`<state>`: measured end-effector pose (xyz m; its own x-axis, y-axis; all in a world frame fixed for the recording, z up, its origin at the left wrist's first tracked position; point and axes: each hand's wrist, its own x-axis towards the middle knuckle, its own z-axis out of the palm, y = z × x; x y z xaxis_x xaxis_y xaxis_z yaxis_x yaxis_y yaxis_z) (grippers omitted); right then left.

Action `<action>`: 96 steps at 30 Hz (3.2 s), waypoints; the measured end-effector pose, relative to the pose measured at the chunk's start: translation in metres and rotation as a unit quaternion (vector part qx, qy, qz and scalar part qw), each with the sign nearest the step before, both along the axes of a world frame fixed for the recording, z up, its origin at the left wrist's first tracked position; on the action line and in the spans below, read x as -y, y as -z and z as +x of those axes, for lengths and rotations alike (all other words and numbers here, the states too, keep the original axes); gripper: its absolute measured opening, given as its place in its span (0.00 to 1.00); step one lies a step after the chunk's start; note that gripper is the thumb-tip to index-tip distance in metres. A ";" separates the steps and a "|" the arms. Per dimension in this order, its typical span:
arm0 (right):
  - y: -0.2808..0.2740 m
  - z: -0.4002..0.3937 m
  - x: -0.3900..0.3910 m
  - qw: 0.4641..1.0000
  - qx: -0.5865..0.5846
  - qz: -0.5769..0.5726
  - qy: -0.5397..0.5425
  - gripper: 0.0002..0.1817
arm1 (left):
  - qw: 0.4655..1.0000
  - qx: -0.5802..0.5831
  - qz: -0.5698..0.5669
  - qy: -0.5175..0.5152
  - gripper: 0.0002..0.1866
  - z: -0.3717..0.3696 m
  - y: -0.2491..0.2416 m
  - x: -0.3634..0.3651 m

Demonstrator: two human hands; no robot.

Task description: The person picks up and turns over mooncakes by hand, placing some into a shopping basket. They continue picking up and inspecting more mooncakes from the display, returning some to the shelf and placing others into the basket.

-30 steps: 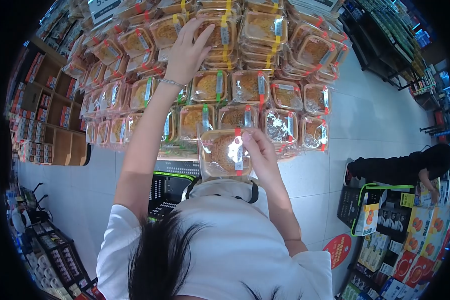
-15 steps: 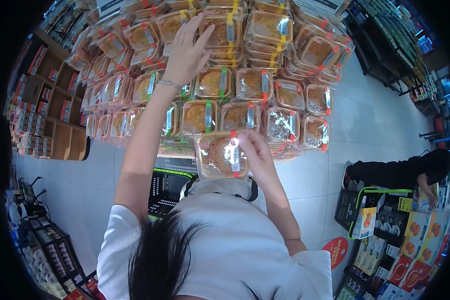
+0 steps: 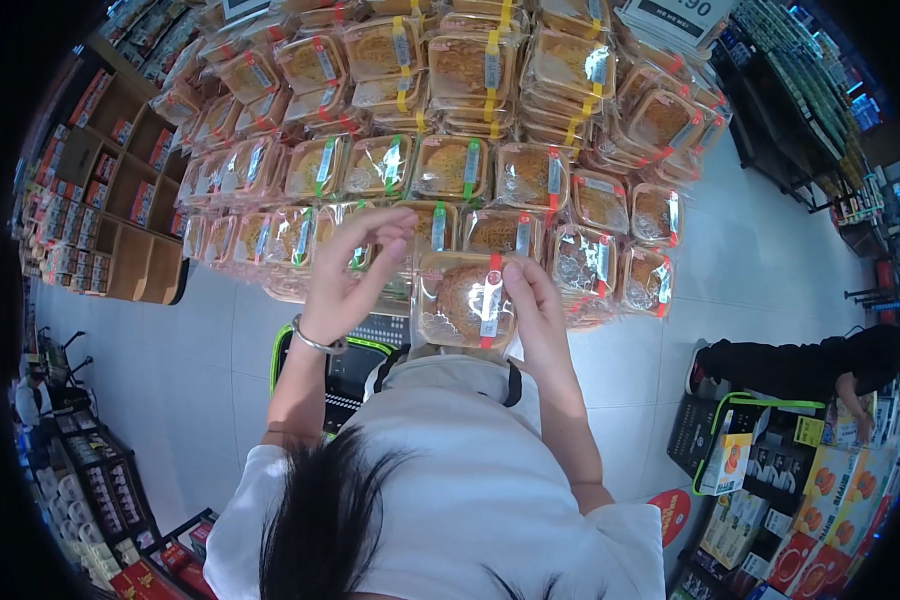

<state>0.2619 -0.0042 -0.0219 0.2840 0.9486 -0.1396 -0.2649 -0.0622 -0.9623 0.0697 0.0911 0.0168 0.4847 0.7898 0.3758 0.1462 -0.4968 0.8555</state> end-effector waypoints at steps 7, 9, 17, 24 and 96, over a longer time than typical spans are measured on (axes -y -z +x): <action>0.001 -0.011 -0.007 1.000 0.013 -0.007 -0.023 0.13 | 0.961 0.164 -0.212 -0.069 0.20 -0.013 0.042 0.045; 0.000 -0.019 -0.009 0.999 -0.002 0.002 -0.035 0.12 | 0.953 0.173 -0.245 -0.036 0.20 -0.023 0.049 0.051; -0.010 -0.040 -0.016 0.994 0.008 0.004 -0.109 0.11 | 0.915 0.211 -0.339 0.061 0.21 -0.053 0.058 0.068; -0.010 -0.052 -0.019 0.990 0.007 0.004 -0.137 0.11 | 0.916 0.202 -0.345 0.030 0.22 -0.058 0.056 0.077; -0.048 -0.240 -0.346 0.900 0.140 0.155 -0.384 0.20 | 0.787 -0.266 0.148 -0.536 0.47 -0.218 -0.010 -0.282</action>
